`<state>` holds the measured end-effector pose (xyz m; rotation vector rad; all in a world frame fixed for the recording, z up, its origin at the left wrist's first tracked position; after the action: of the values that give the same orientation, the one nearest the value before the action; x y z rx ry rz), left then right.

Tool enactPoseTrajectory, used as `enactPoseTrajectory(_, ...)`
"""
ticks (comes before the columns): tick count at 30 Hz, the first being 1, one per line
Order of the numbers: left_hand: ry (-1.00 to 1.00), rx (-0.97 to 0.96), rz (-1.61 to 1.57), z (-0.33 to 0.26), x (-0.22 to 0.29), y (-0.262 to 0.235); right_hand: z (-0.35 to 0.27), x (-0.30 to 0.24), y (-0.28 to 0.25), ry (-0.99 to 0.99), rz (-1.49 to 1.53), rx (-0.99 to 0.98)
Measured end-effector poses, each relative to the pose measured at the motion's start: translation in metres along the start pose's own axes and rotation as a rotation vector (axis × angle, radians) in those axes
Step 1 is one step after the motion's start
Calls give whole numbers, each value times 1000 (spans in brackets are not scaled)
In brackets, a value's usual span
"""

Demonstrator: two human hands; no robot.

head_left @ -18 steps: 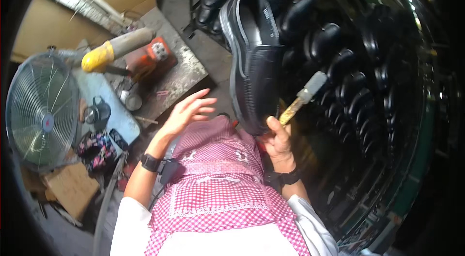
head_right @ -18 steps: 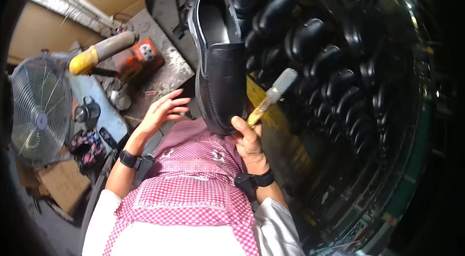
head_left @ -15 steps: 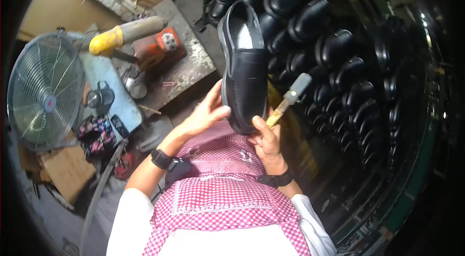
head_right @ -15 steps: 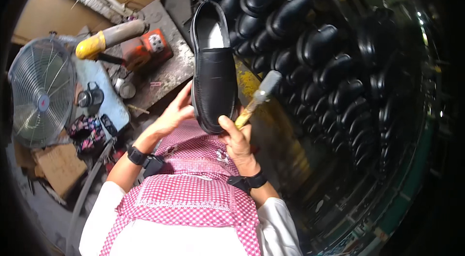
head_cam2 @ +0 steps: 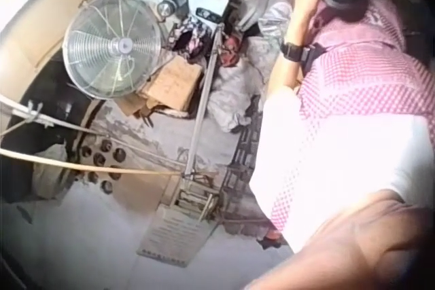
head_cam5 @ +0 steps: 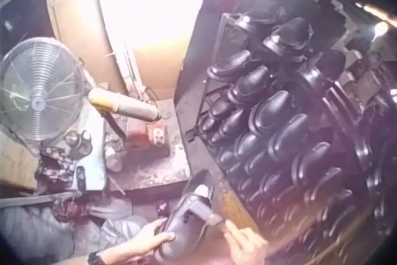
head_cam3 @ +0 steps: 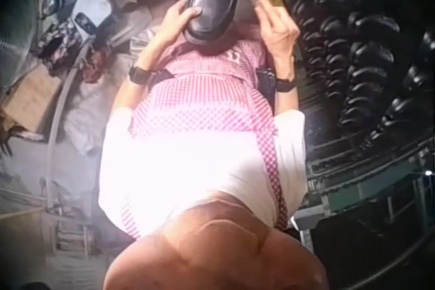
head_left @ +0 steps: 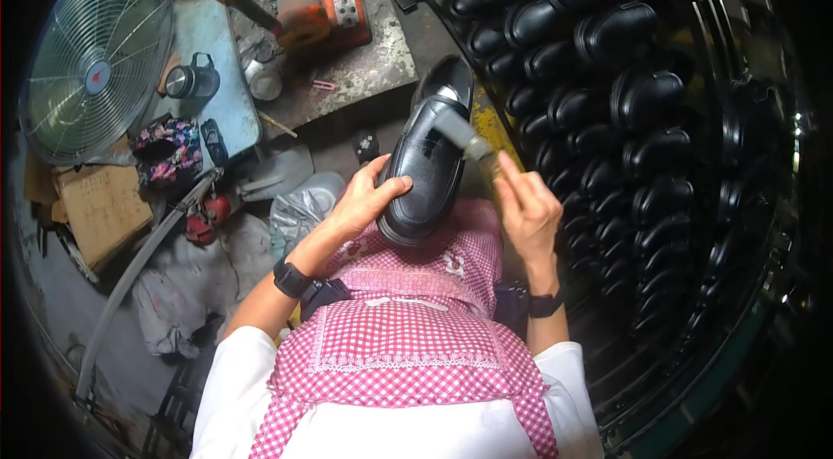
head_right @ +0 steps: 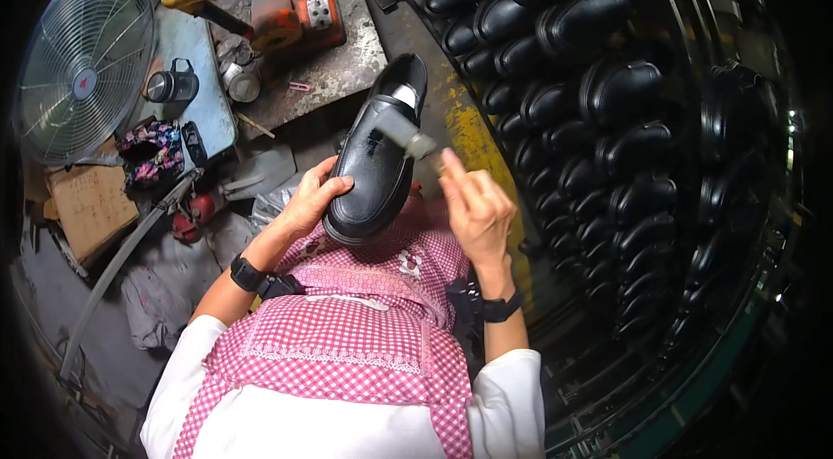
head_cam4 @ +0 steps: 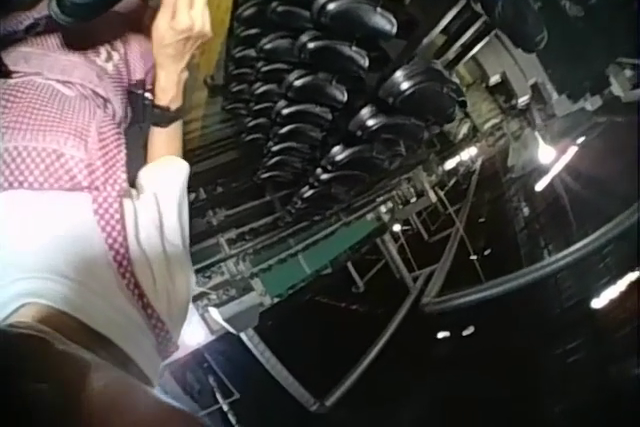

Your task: Cleaning and brushing black shoes in a factory finishing area.

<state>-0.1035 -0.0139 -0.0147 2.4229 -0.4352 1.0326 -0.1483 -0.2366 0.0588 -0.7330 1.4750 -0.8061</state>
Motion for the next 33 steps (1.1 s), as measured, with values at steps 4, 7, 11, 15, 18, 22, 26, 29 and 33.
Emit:
enactPoseTrajectory(4,55,-25,-42,-9,-9,8,-4,-2,-4,-182,73,-171)
enactPoseTrajectory(7,28,-29,-48,-15,1,8,3,7,-10,15,133,-84)
enactPoseTrajectory(11,57,-56,-136,-16,-7,4,-5,-1,-2,-148,198,-245)
enactPoseTrajectory(15,-3,-101,-259,-20,-4,1,5,9,-6,12,168,-123)
enactPoseTrajectory(18,20,-114,-224,-24,-4,-1,-5,4,2,-203,207,-282)
enactPoseTrajectory(22,-3,-139,-246,-23,-11,-5,10,9,-5,16,117,-129)
enactPoseTrajectory(26,46,-95,-135,-23,-9,-5,5,-6,2,-217,95,-248)
enactPoseTrajectory(29,-14,-76,-166,-22,-8,-9,15,0,-2,13,54,-132)
enactPoseTrajectory(33,60,-35,-43,-23,4,-13,6,-12,4,-160,127,-365)
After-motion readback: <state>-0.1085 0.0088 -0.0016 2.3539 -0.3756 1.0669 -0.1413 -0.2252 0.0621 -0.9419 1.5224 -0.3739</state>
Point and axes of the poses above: each hand's wrist, its own z-axis towards the middle knuckle, its own y-axis out of the palm, x = y × z, the point moved 2 cm from there along z, towards the middle knuckle, and after that the axes turned 6 degrees about -x, right-handed, at the moved point
